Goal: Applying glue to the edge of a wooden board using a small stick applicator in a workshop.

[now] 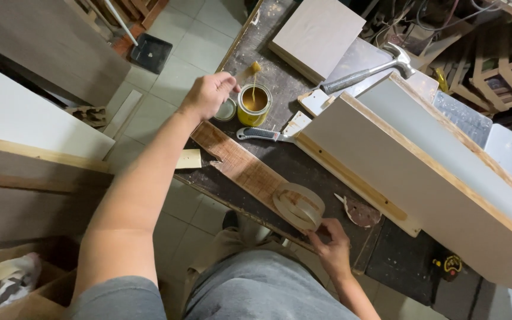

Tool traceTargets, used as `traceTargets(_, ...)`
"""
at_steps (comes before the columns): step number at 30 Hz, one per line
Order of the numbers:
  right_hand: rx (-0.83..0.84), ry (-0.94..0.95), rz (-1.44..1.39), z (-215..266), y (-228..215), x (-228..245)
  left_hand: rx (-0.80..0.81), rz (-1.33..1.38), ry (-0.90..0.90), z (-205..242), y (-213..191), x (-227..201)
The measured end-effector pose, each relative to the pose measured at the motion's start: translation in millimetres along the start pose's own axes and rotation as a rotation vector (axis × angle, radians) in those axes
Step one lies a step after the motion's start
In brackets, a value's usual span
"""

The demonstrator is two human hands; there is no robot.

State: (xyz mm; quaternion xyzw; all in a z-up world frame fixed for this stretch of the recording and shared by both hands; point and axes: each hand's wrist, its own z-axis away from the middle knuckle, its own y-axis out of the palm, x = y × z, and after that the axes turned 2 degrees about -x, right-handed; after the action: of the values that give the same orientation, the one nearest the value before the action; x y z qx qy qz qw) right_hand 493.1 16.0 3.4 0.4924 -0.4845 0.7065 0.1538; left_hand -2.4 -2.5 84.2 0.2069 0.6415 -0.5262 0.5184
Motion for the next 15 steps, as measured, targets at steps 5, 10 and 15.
traceTargets(5,0.003,-0.023,-0.017,-0.9,0.6,-5.0,-0.062,0.065,0.170,5.8,-20.6,-35.6)
traceTargets(10,0.022,-0.054,0.006,-2.8,0.8,-10.8,-0.204,0.070,0.572,9.6,-37.4,-73.6)
traceTargets(15,0.022,-0.050,-0.005,-3.5,1.0,-4.1,-0.228,0.088,0.672,25.7,-54.3,-136.4)
